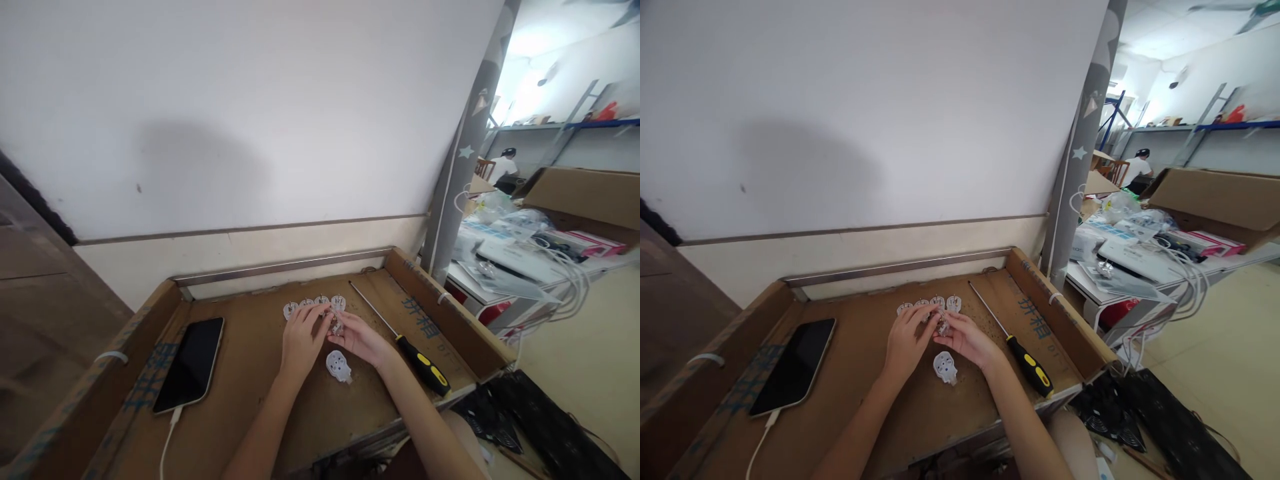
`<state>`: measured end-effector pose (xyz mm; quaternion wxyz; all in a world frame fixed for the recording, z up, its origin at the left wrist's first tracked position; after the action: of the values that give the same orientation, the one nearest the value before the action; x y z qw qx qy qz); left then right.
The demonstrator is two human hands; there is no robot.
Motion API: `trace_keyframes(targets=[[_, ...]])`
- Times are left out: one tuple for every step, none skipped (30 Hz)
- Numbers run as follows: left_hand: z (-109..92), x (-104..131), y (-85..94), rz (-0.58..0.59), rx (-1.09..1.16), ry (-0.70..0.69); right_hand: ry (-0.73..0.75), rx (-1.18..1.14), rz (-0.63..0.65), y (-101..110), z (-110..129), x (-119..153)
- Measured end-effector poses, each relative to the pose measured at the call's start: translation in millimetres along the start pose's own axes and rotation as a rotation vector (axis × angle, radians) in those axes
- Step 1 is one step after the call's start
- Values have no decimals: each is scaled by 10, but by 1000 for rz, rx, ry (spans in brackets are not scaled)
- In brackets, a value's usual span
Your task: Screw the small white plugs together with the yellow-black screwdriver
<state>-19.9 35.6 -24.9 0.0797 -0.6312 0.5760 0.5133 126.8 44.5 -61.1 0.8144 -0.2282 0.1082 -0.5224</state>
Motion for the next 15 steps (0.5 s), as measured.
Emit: trace_keyframes(targets=[[5, -7, 37, -24, -15, -2, 16, -1, -22, 10, 7, -6], [7, -6, 78, -48, -33, -10, 35, -2, -51, 28, 15, -15], [5, 3, 118, -53, -51, -23, 58, -3, -86, 51, 24, -27], [-5, 22, 150, -26, -63, -42, 84, -5, -123, 78, 32, -38], [-22, 51, 171, 41, -67, -64, 108, -6, -159, 106, 41, -49], [-47, 88, 176, 143, -62, -85, 130, -7, -190, 132, 48, -58], [-76, 129, 169, 262, -53, -98, 146, -6, -215, 153, 55, -64], [-104, 170, 152, 374, -44, -98, 158, -4, -232, 169, 60, -67], [-126, 206, 129, 463, -38, -84, 164, 1, -244, 178, 64, -68], [-138, 233, 105, 521, -36, -60, 167, 7, -250, 180, 66, -66], [-135, 250, 86, 550, -37, -33, 167, 15, -252, 177, 66, -64], [-119, 256, 73, 555, -41, -6, 166, 25, -252, 171, 63, -61], [-90, 255, 69, 542, -47, 17, 164, 38, -250, 162, 59, -58], [-52, 248, 75, 520, -56, 33, 163, 52, -248, 154, 53, -57], [-11, 240, 90, 488, -69, 46, 162, 69, -246, 148, 47, -57]])
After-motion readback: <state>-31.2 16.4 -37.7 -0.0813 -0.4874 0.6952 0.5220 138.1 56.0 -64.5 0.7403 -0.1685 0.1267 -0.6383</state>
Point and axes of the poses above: each hand's wrist, its own x-axis away from the middle knuckle, its own y-axis out of the back of the hand, z = x × y, the point moved 1 cm from there along -x, towards the middle knuckle, and after that the axes turned 11 degrees about x, right-handed, at the moved point
